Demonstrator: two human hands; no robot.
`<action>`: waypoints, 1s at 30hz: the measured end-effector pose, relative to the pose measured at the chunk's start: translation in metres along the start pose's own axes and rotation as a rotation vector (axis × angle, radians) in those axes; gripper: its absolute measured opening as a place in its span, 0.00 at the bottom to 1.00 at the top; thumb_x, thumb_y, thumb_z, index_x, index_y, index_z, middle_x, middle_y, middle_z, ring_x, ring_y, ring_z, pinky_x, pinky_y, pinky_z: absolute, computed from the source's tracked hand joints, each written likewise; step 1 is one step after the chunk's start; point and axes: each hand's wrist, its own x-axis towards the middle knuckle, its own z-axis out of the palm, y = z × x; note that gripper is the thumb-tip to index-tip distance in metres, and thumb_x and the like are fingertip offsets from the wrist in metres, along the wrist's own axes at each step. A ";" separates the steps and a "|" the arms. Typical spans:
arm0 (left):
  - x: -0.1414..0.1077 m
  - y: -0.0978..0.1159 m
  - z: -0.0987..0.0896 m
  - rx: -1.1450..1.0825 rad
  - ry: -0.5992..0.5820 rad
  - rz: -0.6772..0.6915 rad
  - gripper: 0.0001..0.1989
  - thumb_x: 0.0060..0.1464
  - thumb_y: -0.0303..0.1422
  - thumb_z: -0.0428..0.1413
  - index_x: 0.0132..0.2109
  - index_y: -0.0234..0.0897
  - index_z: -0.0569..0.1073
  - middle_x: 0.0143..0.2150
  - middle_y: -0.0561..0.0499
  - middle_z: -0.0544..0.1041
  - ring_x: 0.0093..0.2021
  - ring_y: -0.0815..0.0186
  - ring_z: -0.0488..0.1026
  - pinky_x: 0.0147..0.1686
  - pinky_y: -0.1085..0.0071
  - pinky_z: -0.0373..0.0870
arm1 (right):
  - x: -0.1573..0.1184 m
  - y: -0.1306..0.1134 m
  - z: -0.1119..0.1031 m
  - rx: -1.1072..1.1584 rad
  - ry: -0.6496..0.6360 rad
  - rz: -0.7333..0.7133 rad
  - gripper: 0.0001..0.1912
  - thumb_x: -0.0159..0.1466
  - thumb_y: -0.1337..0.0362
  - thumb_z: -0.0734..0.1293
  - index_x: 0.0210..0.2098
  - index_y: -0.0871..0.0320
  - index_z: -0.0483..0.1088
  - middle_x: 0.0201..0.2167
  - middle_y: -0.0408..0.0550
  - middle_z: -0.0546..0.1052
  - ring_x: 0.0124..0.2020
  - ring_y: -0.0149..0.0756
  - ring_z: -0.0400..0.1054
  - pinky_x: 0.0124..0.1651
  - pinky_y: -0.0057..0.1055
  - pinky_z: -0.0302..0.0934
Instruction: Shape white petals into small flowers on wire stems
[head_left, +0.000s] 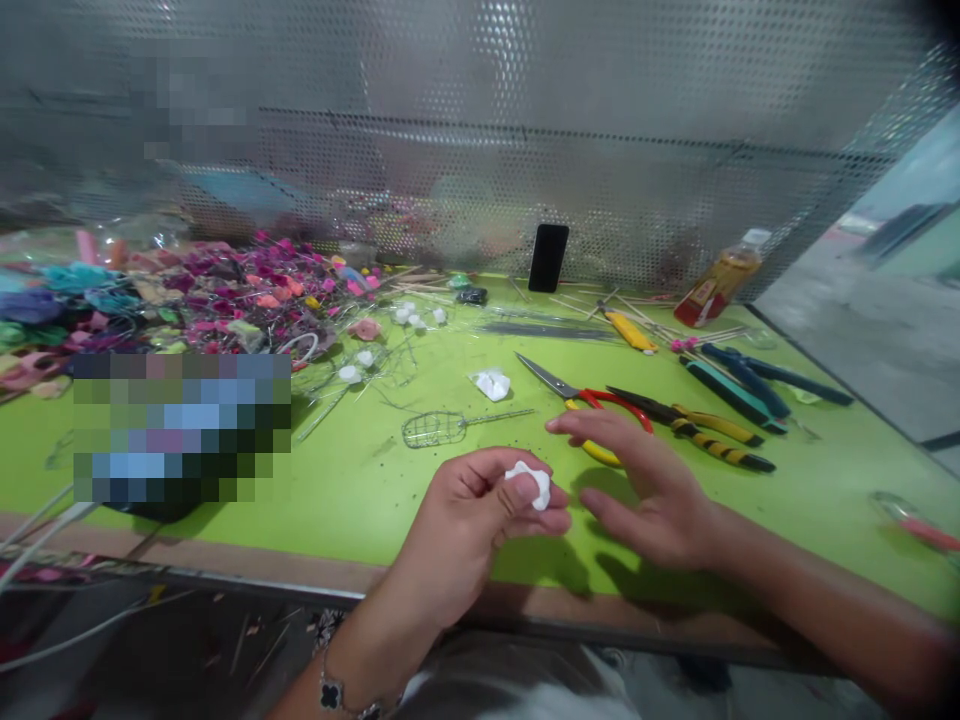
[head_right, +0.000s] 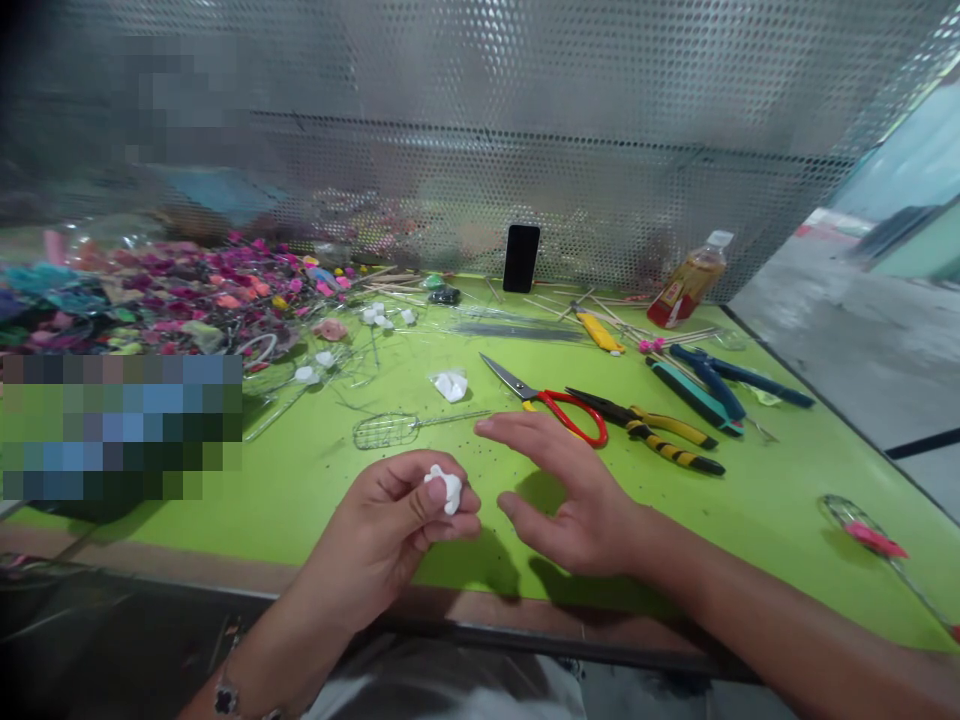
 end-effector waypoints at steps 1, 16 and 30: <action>0.000 0.000 -0.001 0.029 -0.015 0.020 0.11 0.56 0.36 0.76 0.38 0.34 0.85 0.31 0.50 0.86 0.29 0.70 0.84 0.35 0.77 0.82 | 0.000 -0.001 0.000 -0.007 -0.003 -0.015 0.37 0.70 0.70 0.71 0.76 0.48 0.62 0.68 0.51 0.75 0.70 0.42 0.68 0.73 0.40 0.64; -0.001 -0.004 -0.001 0.046 -0.182 0.039 0.13 0.59 0.35 0.73 0.41 0.37 0.77 0.32 0.56 0.79 0.30 0.72 0.79 0.35 0.77 0.78 | 0.006 -0.012 -0.004 -0.046 -0.150 -0.099 0.39 0.76 0.60 0.69 0.81 0.50 0.53 0.77 0.56 0.67 0.76 0.46 0.64 0.76 0.43 0.61; -0.002 0.001 0.003 -0.077 -0.091 -0.072 0.09 0.67 0.32 0.62 0.51 0.36 0.84 0.44 0.42 0.89 0.43 0.60 0.88 0.49 0.66 0.83 | 0.004 -0.010 -0.002 -0.026 -0.054 -0.018 0.44 0.72 0.59 0.73 0.81 0.47 0.52 0.75 0.55 0.70 0.73 0.48 0.68 0.74 0.45 0.66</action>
